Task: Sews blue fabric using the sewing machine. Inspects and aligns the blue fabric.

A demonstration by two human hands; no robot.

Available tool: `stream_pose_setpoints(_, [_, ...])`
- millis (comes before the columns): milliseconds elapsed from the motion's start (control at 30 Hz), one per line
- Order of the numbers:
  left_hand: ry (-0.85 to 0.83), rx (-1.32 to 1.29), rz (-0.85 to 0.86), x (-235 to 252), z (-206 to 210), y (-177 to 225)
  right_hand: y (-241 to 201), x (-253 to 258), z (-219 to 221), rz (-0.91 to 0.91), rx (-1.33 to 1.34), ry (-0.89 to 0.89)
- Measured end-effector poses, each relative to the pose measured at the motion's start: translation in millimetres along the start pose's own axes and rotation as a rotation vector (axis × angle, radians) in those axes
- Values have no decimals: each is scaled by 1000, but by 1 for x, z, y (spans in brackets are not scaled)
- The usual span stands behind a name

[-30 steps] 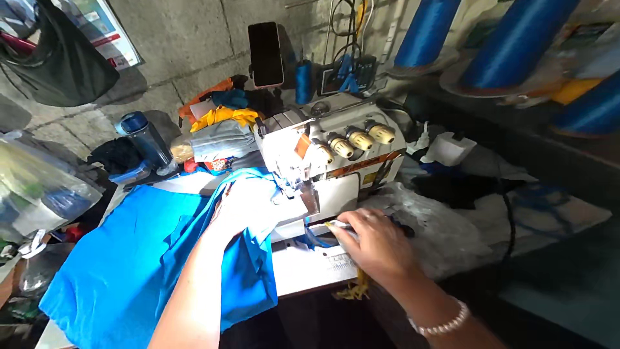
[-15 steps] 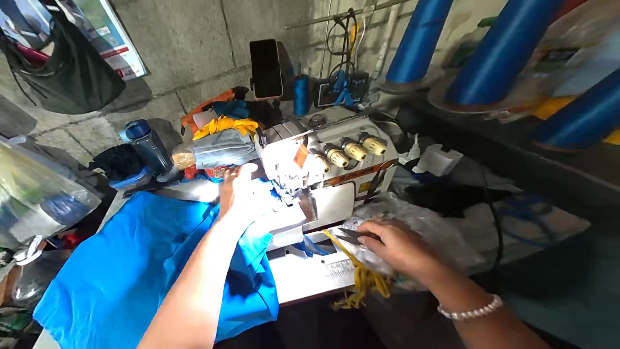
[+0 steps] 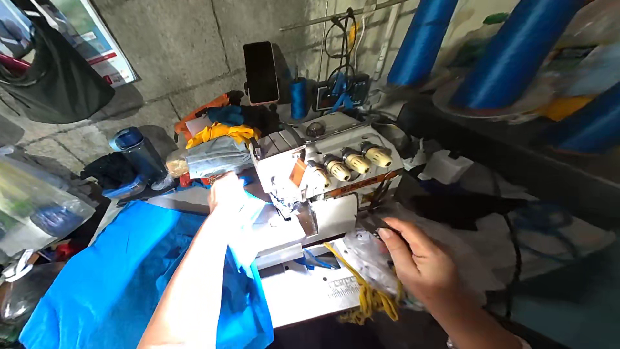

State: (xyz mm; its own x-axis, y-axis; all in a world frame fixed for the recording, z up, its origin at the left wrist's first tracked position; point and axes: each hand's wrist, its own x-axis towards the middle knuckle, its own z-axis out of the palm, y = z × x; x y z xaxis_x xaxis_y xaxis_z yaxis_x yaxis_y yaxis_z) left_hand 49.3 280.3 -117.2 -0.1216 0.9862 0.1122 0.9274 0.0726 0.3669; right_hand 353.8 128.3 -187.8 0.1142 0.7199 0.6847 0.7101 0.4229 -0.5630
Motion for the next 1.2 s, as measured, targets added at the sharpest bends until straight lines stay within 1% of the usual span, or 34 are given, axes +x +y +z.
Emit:
stream_pose_setpoints(100, [133,-588,-59,-20,-21,-32,4,1,-2,187,117,-222])
stream_pose_setpoints(133, [198,-697,-91,-31,-28,-40,3,4,-5,227,167,-301])
stream_pose_setpoints(167, [255,-738,-101,-43,-38,-46,0,9,-8,237,203,-359])
stream_pose_setpoints(233, [394,-678,-43,-69,-59,-57,-16,21,-10,166,188,-412])
stream_pose_setpoints(300, [557,-538,80,-92,-80,-64,-41,35,-9,49,76,-431])
stream_pose_setpoints(367, [651,-490,203,-112,-98,-62,-65,48,-3,-68,-67,-460])
stream_pose_setpoints(400, [664,-534,255,-120,-105,-58,-76,53,1,-98,-130,-485])
stream_pose_setpoints(433, [637,-608,309,-128,-110,-54,-86,56,5,-126,-184,-497])
stream_pose_setpoints(467, [574,-676,376,-136,-115,-52,-92,58,10,-148,-233,-513])
stream_pose_setpoints(500, [512,-678,441,-143,-122,-52,-98,60,14,-151,-276,-531])
stream_pose_setpoints(567, [475,-474,530,-156,-136,-52,-112,65,16,-100,-351,-604])
stream_pose_setpoints(633, [504,-336,601,-171,-149,-53,-122,69,16,-84,-401,-654])
stream_pose_setpoints(700, [530,-315,678,-184,-155,-52,-133,75,16,-80,-462,-700])
stream_pose_setpoints(733, [518,-331,716,-188,-156,-49,-137,78,18,-72,-476,-707])
stream_pose_setpoints(800, [501,-378,773,-194,-154,-41,-147,85,20,-4,-490,-743])
stream_pose_setpoints(867, [511,-397,778,-196,-153,-38,-153,90,24,4,-473,-737])
stream_pose_setpoints(933, [509,-420,753,-196,-152,-37,-150,88,35,-73,-420,-648])
stream_pose_setpoints(1000, [496,-441,705,-196,-150,-36,-144,83,47,-84,-283,-518])
stream_pose_setpoints(1067, [510,-412,644,-193,-150,-36,-132,74,46,-172,-202,-409])
stream_pose_setpoints(1133, [510,-364,612,-187,-150,-38,-125,67,28,-162,-276,-513])
stream_pose_setpoints(1200, [505,-335,609,-181,-148,-37,-109,57,7,-78,-308,-595])
